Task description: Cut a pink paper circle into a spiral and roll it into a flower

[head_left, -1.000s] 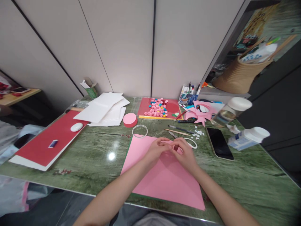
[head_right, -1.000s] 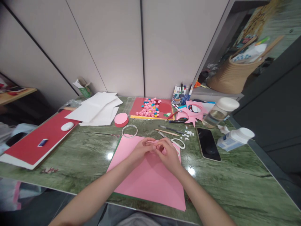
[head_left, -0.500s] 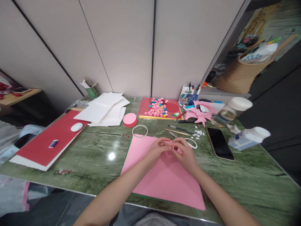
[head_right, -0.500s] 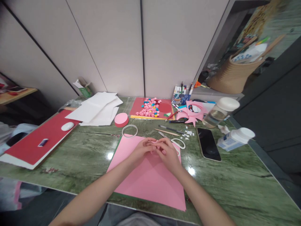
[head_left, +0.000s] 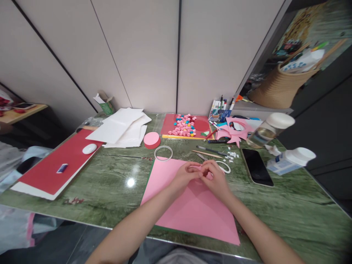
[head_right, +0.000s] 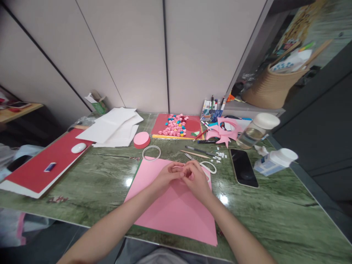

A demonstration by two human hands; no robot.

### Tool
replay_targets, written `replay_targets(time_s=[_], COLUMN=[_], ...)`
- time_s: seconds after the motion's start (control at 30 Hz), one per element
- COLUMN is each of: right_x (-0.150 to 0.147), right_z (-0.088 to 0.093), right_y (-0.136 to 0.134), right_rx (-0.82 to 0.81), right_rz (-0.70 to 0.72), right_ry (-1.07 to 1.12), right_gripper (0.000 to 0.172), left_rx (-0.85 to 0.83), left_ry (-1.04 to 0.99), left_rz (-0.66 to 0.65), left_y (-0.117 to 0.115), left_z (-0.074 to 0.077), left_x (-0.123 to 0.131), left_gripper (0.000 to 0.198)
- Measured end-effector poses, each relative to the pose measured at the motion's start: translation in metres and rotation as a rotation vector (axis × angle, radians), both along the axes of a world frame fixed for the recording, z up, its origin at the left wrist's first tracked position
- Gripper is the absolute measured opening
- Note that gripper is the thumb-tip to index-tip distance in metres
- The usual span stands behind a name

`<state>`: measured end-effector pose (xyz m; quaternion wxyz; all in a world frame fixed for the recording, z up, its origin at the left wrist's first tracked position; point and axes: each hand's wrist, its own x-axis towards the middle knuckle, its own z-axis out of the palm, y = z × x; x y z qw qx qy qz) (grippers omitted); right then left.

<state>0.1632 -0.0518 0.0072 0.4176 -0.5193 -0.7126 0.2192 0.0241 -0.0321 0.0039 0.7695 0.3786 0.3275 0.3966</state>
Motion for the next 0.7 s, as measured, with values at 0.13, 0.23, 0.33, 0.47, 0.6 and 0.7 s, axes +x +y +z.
replay_targets(time_s=[0.13, 0.23, 0.33, 0.47, 0.6, 0.7], right_x=[0.0001, 0.001, 0.0021, 0.0026, 0.0022, 0.0021], right_z=[0.0019, 0.0036, 0.004, 0.0028, 0.0012, -0.0001], right_y=[-0.0006, -0.0015, -0.0014, -0.0006, -0.0004, -0.0004], right_rx=[-0.014, -0.026, -0.022, -0.014, -0.03, -0.029], right_rz=[-0.006, 0.002, 0.027, 0.101, 0.128, 0.106], right_ry=[0.004, 0.0, -0.008, -0.034, -0.031, -0.025], right_gripper=[0.002, 0.007, 0.01, 0.018, 0.023, 0.022], left_rx=[-0.005, -0.003, 0.005, 0.026, 0.026, 0.016], left_ry=[0.041, 0.059, 0.054, 0.049, 0.023, -0.007], left_rz=[0.034, 0.047, 0.039, 0.023, 0.032, 0.048], left_y=[0.0014, 0.0038, 0.0059, 0.0069, 0.0061, 0.0051], left_z=[-0.0006, -0.0019, -0.0022, -0.0005, -0.0007, -0.0026], left_x=[-0.0014, -0.0023, -0.003, -0.0036, -0.0037, -0.0036], left_gripper=[0.036, 0.035, 0.033, 0.033, 0.034, 0.035])
